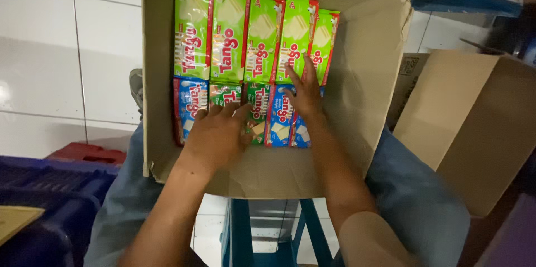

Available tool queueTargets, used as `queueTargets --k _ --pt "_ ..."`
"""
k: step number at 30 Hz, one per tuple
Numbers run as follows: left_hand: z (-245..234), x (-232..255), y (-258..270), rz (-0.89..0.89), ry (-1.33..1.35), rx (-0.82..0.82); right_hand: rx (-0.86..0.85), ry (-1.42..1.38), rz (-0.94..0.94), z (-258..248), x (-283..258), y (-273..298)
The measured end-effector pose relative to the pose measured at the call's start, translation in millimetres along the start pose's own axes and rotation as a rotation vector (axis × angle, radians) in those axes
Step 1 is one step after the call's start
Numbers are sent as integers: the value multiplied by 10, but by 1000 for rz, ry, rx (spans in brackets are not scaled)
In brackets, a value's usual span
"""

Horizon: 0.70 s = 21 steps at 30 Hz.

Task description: The person transfers packets of Tango biscuits from a blue crate into a cardboard box. They arrange the packets in rows inside the box, alternating between green and blue packaging.

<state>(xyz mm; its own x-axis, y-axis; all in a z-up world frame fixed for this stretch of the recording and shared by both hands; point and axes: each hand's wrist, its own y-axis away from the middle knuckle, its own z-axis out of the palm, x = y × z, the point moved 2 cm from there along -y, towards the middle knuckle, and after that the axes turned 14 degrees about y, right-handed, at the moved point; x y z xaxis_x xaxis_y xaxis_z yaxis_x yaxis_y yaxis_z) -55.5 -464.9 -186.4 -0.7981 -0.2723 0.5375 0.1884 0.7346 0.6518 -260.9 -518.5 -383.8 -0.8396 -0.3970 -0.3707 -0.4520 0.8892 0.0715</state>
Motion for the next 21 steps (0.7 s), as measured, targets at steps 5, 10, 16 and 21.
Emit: queueTargets --k 5,10,16,21 --pt "53 -47 -26 5 18 5 98 113 9 -67 -92 -110" --pt "-29 64 -14 27 0 16 116 237 37 87 -70 -109" --pt "70 -44 -44 58 -51 61 51 164 16 -211 -224 -45" --pt "41 -156 31 110 -34 177 -113 306 252 -412 -354 321"
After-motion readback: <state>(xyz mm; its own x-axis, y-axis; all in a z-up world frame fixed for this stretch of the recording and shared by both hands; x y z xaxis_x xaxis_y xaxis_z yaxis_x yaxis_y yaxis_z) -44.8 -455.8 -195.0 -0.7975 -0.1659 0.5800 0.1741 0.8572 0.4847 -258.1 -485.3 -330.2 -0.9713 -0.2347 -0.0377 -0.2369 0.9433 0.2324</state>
